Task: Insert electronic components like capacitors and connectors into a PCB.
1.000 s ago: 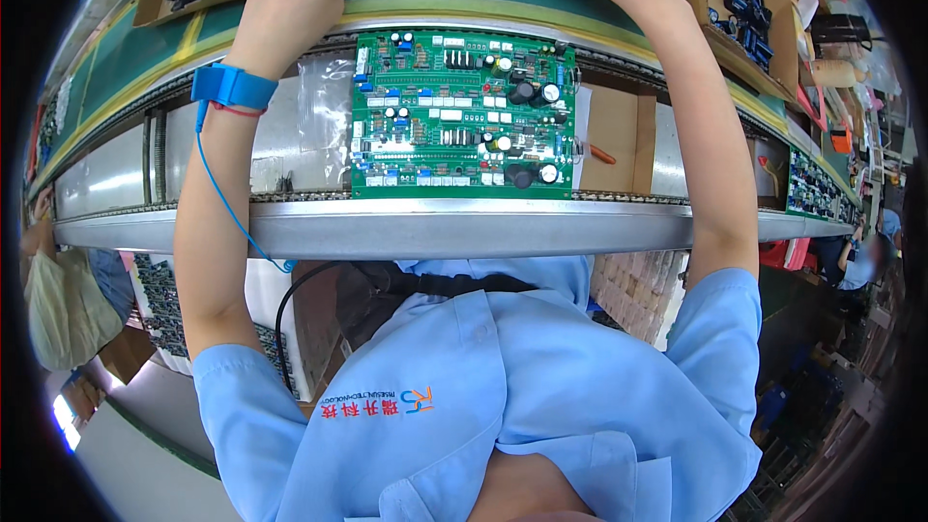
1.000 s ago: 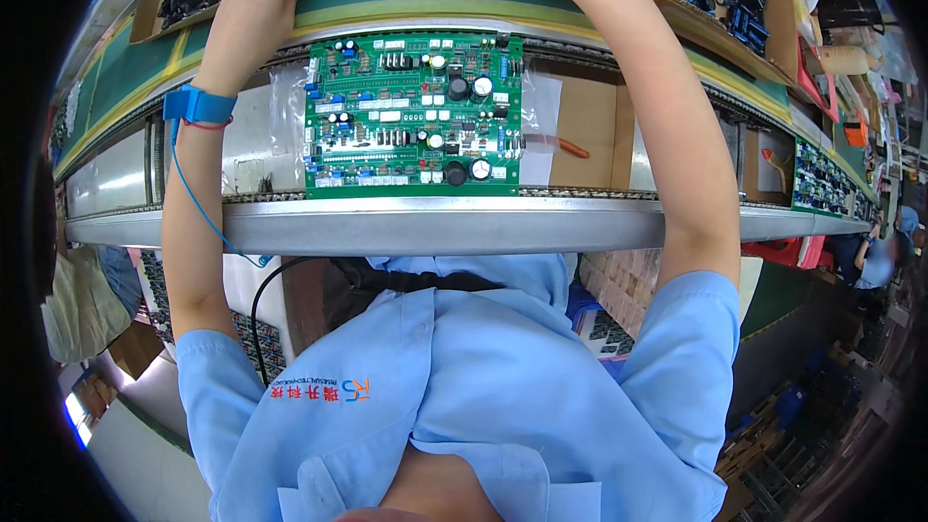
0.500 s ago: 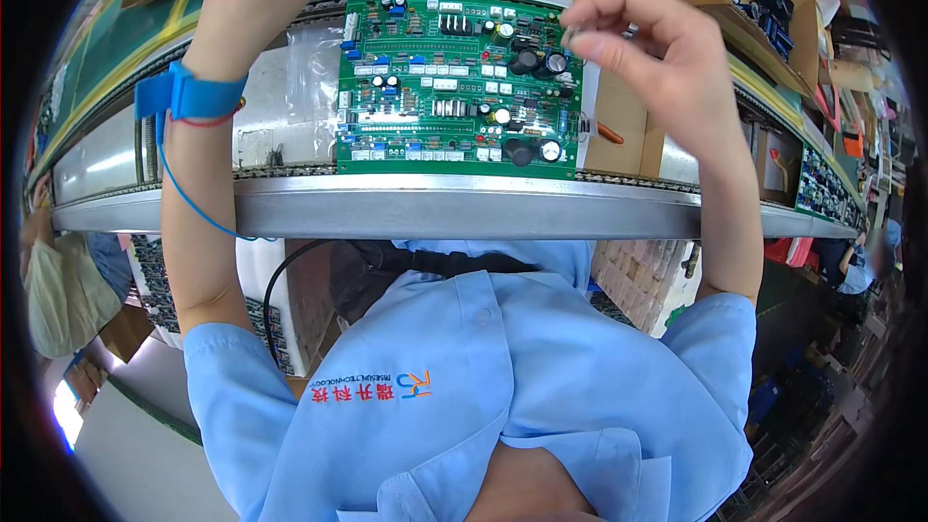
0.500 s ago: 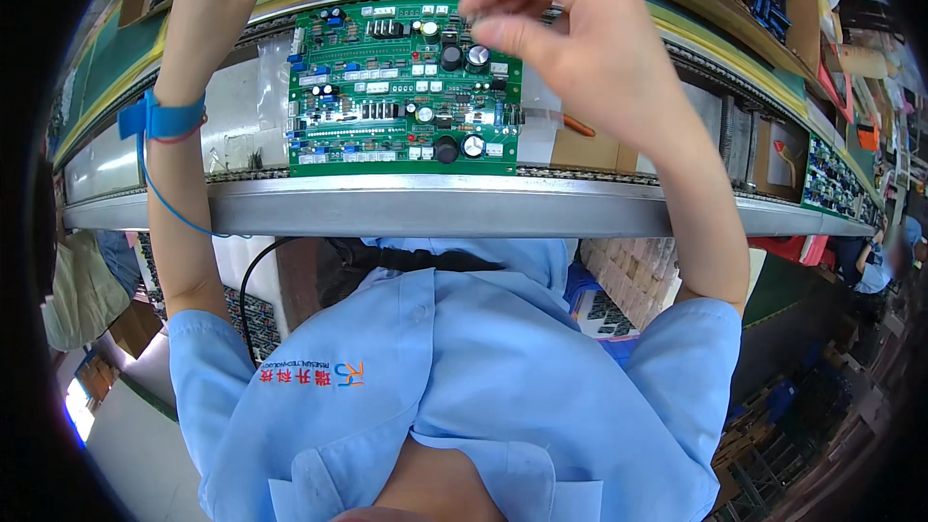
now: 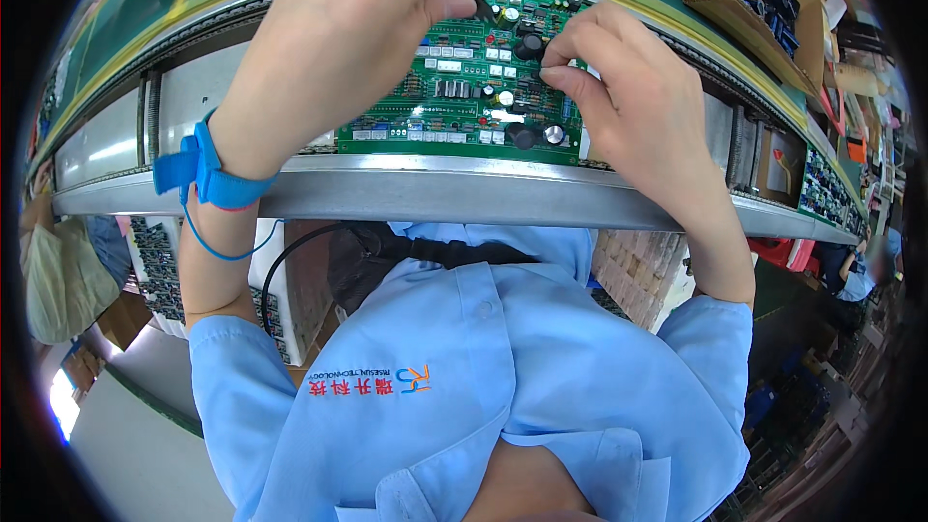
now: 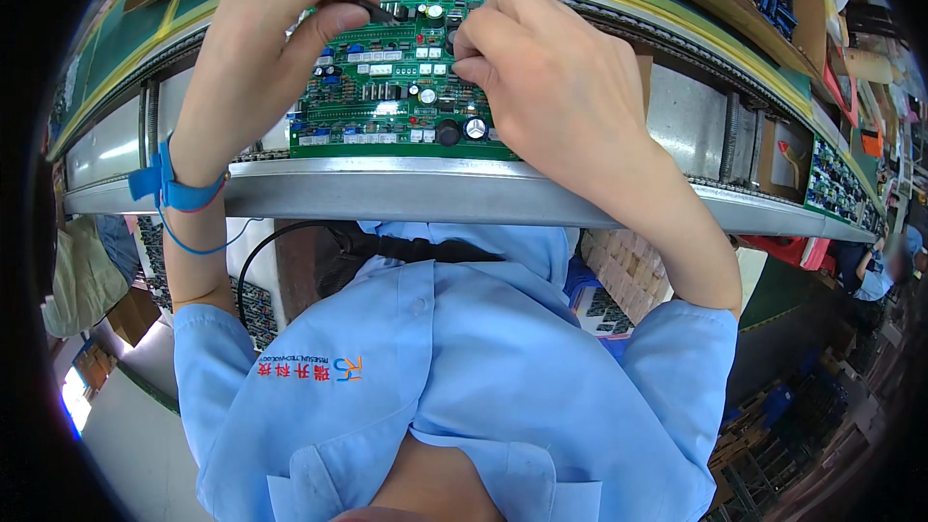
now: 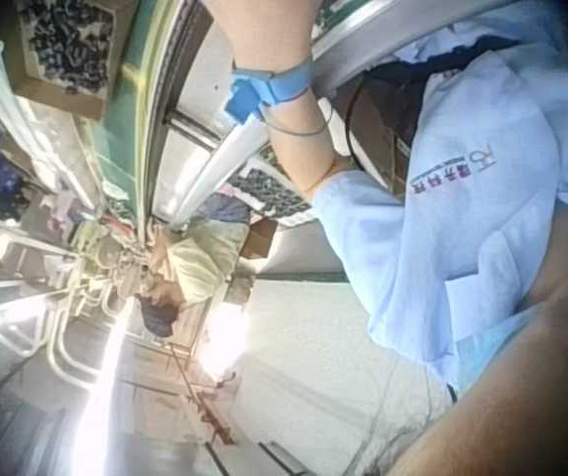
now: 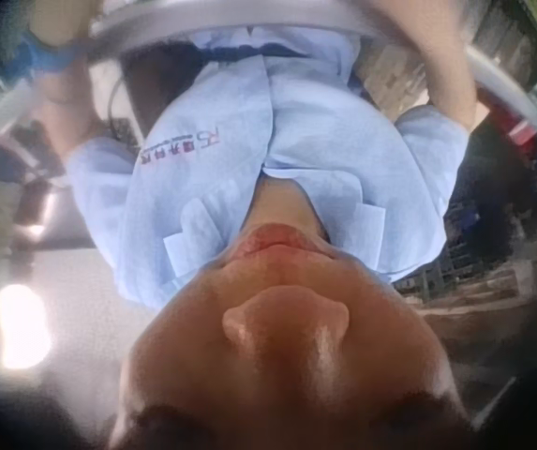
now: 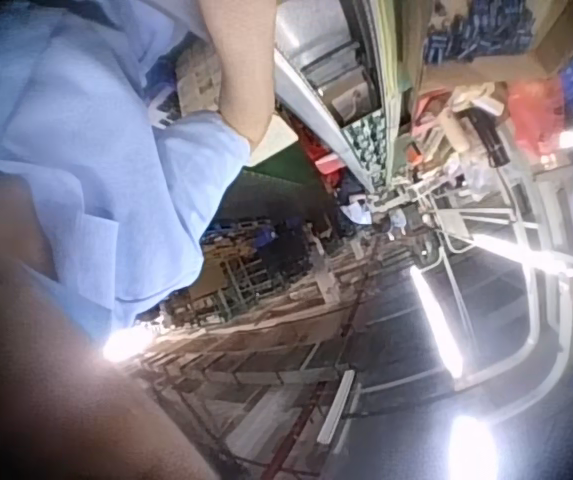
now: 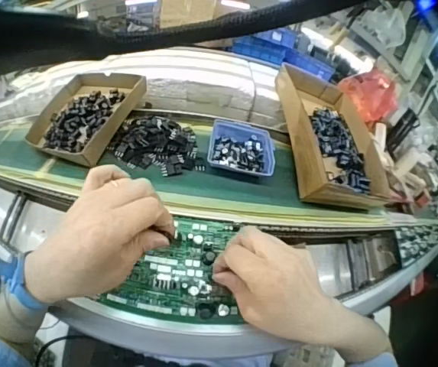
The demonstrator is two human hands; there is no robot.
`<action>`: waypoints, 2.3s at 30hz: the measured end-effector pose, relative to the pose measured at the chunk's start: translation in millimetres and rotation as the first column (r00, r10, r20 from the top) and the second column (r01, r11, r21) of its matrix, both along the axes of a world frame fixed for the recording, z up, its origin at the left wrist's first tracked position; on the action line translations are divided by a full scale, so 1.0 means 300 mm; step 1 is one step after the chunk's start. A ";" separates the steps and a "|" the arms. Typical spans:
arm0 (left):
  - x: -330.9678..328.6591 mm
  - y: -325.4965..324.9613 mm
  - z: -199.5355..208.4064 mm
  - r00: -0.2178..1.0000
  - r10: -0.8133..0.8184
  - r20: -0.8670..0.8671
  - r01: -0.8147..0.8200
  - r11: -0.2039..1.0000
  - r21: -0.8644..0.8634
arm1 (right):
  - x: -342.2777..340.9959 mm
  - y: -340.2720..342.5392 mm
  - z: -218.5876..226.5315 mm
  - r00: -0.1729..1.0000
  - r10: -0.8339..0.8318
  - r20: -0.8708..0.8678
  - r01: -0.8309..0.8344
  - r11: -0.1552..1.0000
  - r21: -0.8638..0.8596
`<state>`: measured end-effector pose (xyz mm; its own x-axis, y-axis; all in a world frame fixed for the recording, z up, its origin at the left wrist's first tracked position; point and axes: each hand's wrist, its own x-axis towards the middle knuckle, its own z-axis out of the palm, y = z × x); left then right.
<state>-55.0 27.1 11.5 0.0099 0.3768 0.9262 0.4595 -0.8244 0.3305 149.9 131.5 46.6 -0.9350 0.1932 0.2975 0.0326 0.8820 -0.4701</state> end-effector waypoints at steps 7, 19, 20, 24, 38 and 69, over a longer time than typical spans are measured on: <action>0.123 -0.152 0.246 0.717 0.188 -0.671 -0.657 0.503 -0.562 | -0.007 -0.014 -0.021 0.998 -0.064 0.014 0.058 0.964 0.259; 0.163 -0.183 0.179 0.721 0.228 -0.655 -0.621 0.632 -0.464 | -0.025 -0.046 -0.027 0.999 -0.043 0.003 0.038 0.907 0.419; 0.166 -0.184 0.176 0.719 0.214 -0.661 -0.617 0.635 -0.466 | -0.024 -0.049 -0.026 0.998 -0.060 0.012 0.049 0.904 0.424; 0.173 -0.187 0.166 0.707 0.179 -0.685 -0.614 0.636 -0.467 | -0.066 0.035 0.026 0.986 -0.014 -0.168 0.079 0.919 0.386; 0.197 -0.159 0.143 0.654 0.107 -0.749 -0.631 0.622 -0.463 | -0.401 0.355 0.038 0.924 -0.357 0.133 0.275 0.866 0.417; -0.158 0.140 0.127 0.390 0.222 -0.894 -0.811 0.542 -0.219 | -0.323 0.302 0.096 0.965 -0.168 -0.203 0.226 0.922 0.314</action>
<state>-102.3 69.2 49.6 0.1021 0.9571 0.2711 0.9919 -0.0774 -0.1004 53.0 222.2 75.3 -0.8181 0.2309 0.5267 0.1678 0.9718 -0.1654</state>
